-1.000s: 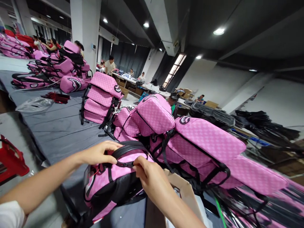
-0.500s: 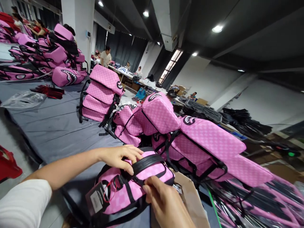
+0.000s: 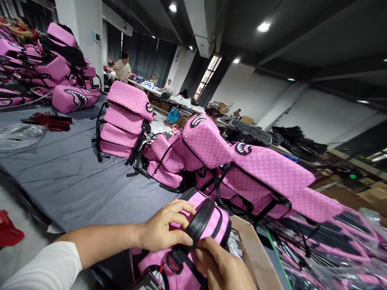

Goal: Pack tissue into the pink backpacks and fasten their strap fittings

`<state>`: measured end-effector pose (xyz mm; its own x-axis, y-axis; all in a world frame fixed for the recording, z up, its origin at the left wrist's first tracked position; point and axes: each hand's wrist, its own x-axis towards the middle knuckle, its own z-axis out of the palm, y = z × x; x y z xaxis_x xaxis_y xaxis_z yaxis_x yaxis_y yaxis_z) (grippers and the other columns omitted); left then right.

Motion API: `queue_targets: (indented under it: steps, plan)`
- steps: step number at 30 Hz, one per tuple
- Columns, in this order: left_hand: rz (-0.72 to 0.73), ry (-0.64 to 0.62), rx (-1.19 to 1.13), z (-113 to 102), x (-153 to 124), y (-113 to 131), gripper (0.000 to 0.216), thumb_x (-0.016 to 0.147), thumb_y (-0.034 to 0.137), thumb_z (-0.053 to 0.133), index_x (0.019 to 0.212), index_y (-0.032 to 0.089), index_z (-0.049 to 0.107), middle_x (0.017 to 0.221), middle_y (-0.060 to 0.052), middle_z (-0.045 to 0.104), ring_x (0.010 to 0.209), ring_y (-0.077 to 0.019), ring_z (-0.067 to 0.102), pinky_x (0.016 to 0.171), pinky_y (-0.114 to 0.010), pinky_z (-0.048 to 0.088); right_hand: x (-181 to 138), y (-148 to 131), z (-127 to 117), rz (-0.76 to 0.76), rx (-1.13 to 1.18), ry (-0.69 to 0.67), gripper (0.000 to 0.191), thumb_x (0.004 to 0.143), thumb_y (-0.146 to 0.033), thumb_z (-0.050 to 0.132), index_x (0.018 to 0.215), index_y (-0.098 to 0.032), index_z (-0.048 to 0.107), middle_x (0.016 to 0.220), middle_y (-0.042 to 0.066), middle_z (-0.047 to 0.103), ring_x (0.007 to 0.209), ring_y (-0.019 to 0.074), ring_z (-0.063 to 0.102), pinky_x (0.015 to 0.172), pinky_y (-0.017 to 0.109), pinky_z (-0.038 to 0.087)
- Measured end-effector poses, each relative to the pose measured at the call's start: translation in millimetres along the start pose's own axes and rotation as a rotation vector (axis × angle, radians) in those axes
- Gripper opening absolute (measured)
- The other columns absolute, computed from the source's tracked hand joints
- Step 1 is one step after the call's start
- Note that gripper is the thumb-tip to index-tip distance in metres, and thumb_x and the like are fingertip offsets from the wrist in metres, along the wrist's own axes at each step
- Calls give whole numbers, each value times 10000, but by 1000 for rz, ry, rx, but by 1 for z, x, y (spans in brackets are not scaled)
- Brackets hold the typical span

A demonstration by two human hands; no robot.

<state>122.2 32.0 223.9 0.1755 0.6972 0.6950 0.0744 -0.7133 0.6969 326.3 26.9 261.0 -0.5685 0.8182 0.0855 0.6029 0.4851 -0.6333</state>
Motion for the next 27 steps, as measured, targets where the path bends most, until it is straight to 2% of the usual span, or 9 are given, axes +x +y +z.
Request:
queue_targets:
  steps: [5,7,9,11,14,17,20,23,27]
  plan:
    - [-47,93,83,-12,-8,25,186,819,275,706,686,179,618,1134,-96,631,1220,-268,525,1059,-423,370,17,-10,16,-107,105,93,352,939,-459,466,841,-177,652,677,34,647,595,172,610,550,230,499]
    - [-44,141,130,-16,-8,31,171,823,251,700,685,182,625,1129,-90,625,1261,-268,493,1082,-418,359,25,-16,22,-203,136,193,307,951,-410,478,840,-178,646,669,24,648,579,156,619,545,215,505]
    - [-46,198,194,-16,-7,32,128,833,235,690,718,192,655,1136,-81,624,1298,-266,454,1109,-424,338,31,-19,27,-358,105,352,199,954,-303,496,886,-192,647,705,20,661,590,143,630,559,201,512]
    - [-73,264,295,-15,-7,29,85,845,231,676,764,205,681,1159,-79,618,1312,-265,430,1121,-442,325,34,-17,32,-516,26,511,147,946,-198,506,986,-206,647,842,39,689,718,147,667,645,206,539]
    - [-151,290,464,-19,-5,23,81,859,263,656,804,207,675,1228,-91,593,1300,-270,437,1124,-480,316,34,-3,41,-589,-67,634,303,940,-153,530,1231,-217,591,1217,110,639,1129,208,619,941,320,532]
    - [-201,197,556,-29,0,18,143,877,332,627,818,203,645,1281,-103,580,1320,-278,431,1130,-498,311,26,28,51,-493,-8,703,404,950,-183,526,1351,-234,514,1392,124,537,1305,243,501,1085,436,443]
    - [-208,132,639,-35,7,16,195,880,377,611,791,206,635,1299,-93,593,1346,-283,412,1143,-496,294,10,70,65,-254,194,743,378,969,-258,508,1346,-238,515,1348,120,570,1224,239,565,1022,433,490]
    - [-220,122,648,-35,16,13,248,872,383,604,706,200,599,1250,-88,625,1281,-274,481,1118,-468,331,-9,111,81,-45,345,657,343,972,-352,504,1280,-216,567,1253,125,632,1094,230,636,914,398,538]
    - [-232,178,604,-32,36,6,259,835,389,633,673,194,582,1246,-95,630,1175,-259,560,1082,-436,372,-31,147,102,28,431,514,361,943,-421,510,1199,-196,629,1200,136,670,1052,242,656,875,395,544]
